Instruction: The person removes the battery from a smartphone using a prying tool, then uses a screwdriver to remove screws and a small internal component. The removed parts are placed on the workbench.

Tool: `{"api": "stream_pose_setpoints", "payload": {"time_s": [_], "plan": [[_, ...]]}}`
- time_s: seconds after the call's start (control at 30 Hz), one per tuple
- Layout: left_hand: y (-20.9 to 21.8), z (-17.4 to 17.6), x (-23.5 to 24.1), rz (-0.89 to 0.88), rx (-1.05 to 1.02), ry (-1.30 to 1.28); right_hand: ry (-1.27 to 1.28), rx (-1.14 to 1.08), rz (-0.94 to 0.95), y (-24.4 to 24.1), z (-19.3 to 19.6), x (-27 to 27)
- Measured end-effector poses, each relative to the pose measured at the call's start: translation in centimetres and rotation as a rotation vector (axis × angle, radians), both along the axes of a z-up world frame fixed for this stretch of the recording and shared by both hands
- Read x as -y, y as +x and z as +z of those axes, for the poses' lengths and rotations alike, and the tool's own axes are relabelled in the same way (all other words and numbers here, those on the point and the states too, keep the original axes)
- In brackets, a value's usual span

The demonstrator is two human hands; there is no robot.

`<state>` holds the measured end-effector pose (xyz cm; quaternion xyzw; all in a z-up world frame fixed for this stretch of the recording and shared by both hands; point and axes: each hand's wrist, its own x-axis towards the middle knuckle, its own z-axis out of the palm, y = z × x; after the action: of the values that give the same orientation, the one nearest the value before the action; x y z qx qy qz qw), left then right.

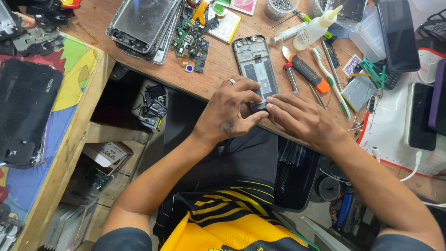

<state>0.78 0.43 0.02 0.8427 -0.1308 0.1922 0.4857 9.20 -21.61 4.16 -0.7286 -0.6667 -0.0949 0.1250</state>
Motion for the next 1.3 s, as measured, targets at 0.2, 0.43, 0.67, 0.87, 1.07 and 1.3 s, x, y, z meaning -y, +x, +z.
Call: {"api": "stream_pose_setpoints", "payload": {"time_s": [0.2,0.43,0.67,0.87,1.07,1.3], "plan": [[0.0,-0.2,0.0,0.001,-0.06,-0.016,0.174,-0.286,-0.125,-0.1,-0.9,-0.6],[0.1,0.1,0.2,0.045,-0.076,-0.107,0.235,-0.401,-0.368,-0.9,0.0,0.0],[0.4,0.5,0.7,0.104,-0.113,-0.157,0.259,-0.55,-0.478,-1.8,-0.5,-0.5],[0.1,0.3,0.6,0.144,-0.056,-0.183,0.36,-0.449,-0.605,-2.2,-0.9,0.2],[-0.1,-0.3,1.0,0.273,0.057,-0.091,0.368,-0.256,-0.823,-3.0,-1.8,1.0],[0.2,-0.4,1.4,0.328,-0.003,-0.062,0.272,-0.061,-0.759,-3.5,-1.7,-0.2]]}}
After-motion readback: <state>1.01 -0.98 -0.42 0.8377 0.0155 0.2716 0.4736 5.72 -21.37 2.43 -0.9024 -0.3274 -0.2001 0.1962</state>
